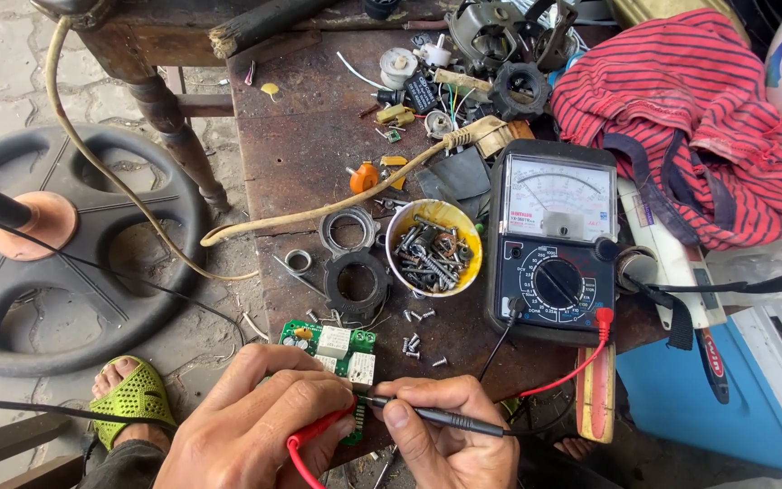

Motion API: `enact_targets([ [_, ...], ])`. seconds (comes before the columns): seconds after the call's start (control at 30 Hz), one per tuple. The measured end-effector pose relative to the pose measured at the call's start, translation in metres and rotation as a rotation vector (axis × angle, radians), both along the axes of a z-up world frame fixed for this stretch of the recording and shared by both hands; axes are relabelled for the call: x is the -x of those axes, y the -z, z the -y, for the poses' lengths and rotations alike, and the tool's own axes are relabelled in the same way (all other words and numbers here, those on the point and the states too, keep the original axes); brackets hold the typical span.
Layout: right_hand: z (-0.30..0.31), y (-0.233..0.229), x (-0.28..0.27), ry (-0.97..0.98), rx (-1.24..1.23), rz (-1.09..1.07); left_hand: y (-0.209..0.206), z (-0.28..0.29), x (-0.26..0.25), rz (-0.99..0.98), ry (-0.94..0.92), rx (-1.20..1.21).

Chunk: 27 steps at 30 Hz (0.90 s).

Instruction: Testing a circuit board using a multimeter to diagnose electrical issues.

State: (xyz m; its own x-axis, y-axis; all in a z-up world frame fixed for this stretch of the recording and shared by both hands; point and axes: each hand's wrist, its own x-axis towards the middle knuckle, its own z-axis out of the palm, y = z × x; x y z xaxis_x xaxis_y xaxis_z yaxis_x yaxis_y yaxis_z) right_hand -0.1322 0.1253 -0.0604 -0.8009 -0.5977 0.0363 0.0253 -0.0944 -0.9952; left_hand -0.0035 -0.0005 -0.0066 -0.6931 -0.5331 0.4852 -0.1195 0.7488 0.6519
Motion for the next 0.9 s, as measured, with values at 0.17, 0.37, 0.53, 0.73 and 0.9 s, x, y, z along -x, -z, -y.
enact_targets([
  [0.17,0.000,0.001,0.001,-0.028,0.024,0.012,-0.003,-0.002,0.002,0.004,-0.025,-0.002],
  [0.37,0.000,0.005,0.002,-0.006,-0.010,-0.040,0.000,-0.001,0.001,0.008,-0.014,0.002],
  [0.53,0.001,0.004,0.000,-0.010,0.002,-0.044,0.002,0.001,0.000,-0.006,0.013,-0.003],
  [0.73,0.002,0.002,0.001,-0.025,0.028,-0.066,0.000,0.001,0.000,-0.002,0.006,-0.002],
  [0.9,0.008,-0.013,-0.002,0.021,-0.005,-0.091,-0.008,0.000,0.000,-0.016,0.018,-0.040],
])
